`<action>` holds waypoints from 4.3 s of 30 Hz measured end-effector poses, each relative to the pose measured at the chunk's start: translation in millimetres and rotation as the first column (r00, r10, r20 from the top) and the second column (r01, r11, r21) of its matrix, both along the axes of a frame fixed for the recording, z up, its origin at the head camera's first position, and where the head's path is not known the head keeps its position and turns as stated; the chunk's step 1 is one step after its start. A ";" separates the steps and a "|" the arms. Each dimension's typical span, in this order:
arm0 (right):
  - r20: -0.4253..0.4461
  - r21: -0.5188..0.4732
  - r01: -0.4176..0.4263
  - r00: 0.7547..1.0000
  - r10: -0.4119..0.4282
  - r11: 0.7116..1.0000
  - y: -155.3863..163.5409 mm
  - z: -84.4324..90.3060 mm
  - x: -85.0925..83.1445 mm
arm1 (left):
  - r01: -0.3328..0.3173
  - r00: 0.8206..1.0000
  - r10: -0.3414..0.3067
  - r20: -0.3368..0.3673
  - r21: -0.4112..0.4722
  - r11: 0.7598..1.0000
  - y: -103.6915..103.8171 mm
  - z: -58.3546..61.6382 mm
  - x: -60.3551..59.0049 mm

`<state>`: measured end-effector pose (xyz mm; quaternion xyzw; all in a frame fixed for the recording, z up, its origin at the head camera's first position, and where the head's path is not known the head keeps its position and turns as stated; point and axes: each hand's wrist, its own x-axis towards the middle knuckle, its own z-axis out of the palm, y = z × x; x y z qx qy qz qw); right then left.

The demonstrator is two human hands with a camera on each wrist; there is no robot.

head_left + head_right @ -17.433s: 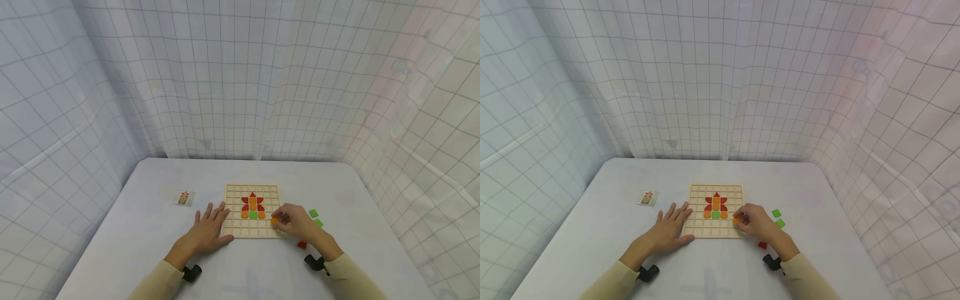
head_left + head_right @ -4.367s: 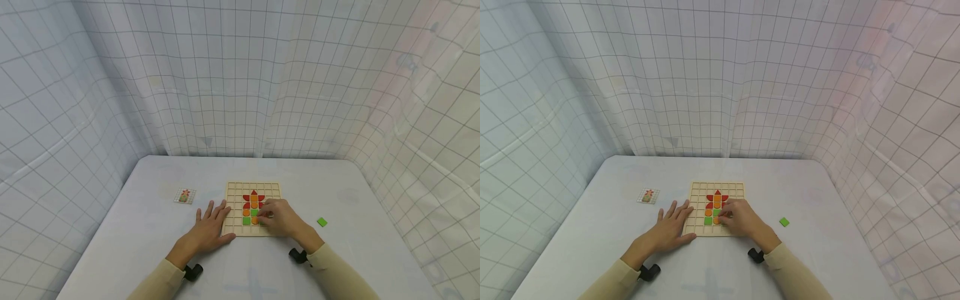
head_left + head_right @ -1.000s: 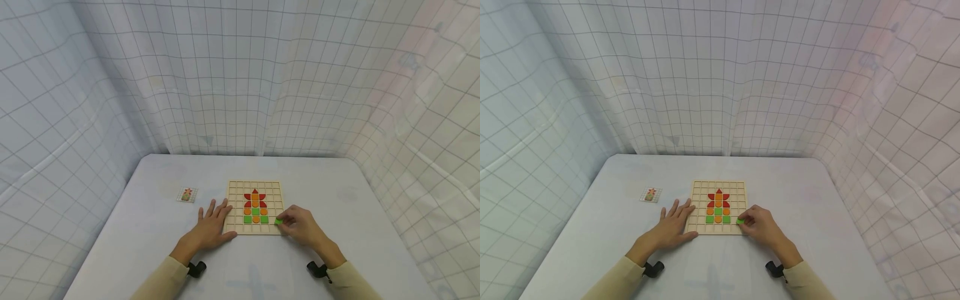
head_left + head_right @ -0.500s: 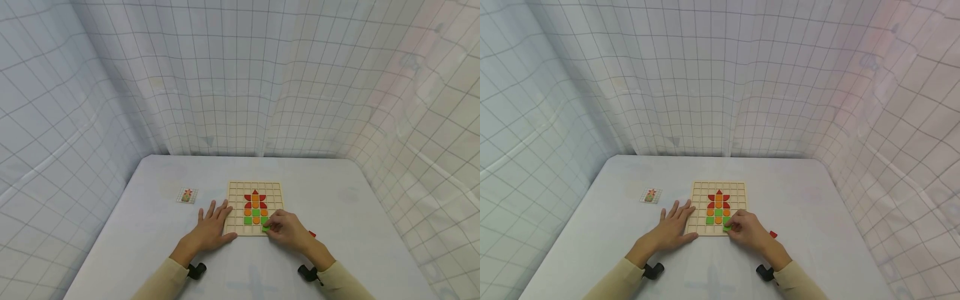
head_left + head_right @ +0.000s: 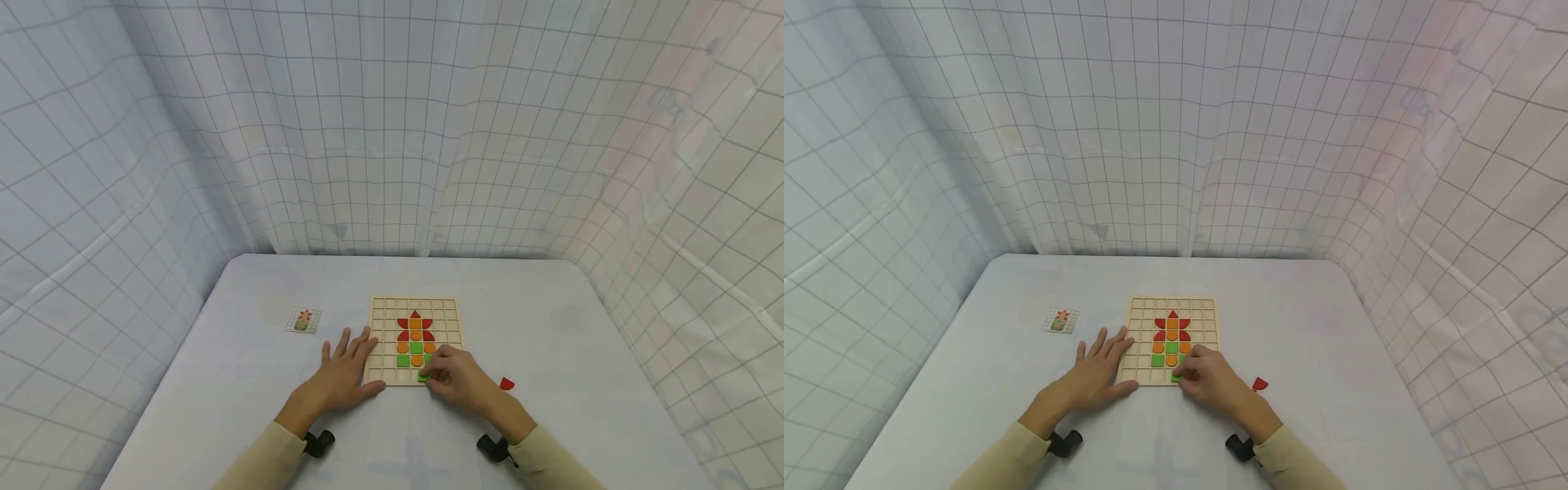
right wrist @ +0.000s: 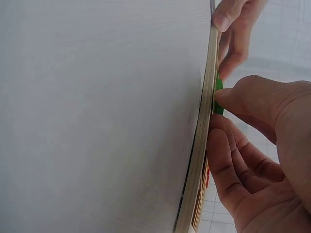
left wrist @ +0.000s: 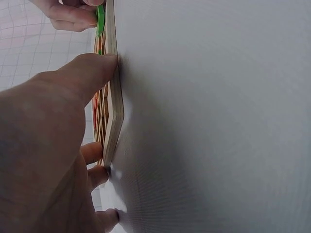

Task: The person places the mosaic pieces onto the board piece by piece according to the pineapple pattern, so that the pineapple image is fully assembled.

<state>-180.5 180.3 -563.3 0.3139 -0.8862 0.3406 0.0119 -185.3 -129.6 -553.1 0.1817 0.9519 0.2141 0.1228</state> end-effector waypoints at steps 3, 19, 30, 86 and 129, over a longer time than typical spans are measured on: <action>-0.012 0.026 0.007 1.000 -0.006 1.000 -1.3 0.4 -0.6 | 0.002 1.000 -0.002 0.001 -0.004 1.000 0.0 -0.8 -0.9; -0.040 0.063 -0.024 0.999 0.026 0.998 -9.6 3.3 -4.1 | 0.001 1.000 -0.001 -0.001 -0.011 1.000 0.6 -0.2 0.3; -0.062 0.075 -0.061 0.996 0.066 0.995 -12.2 2.6 -8.5 | 0.003 1.000 -0.003 0.001 -0.009 1.000 0.2 0.2 0.1; 0.060 0.153 0.158 0.984 -0.169 0.975 124.7 5.0 17.9 | 0.010 1.000 -0.010 -0.009 -0.009 1.000 0.7 -0.3 -0.8; 0.070 0.096 0.123 0.989 -0.130 0.988 152.3 3.8 15.5 | 0.015 1.000 -0.016 0.010 0.011 1.000 0.3 4.9 0.1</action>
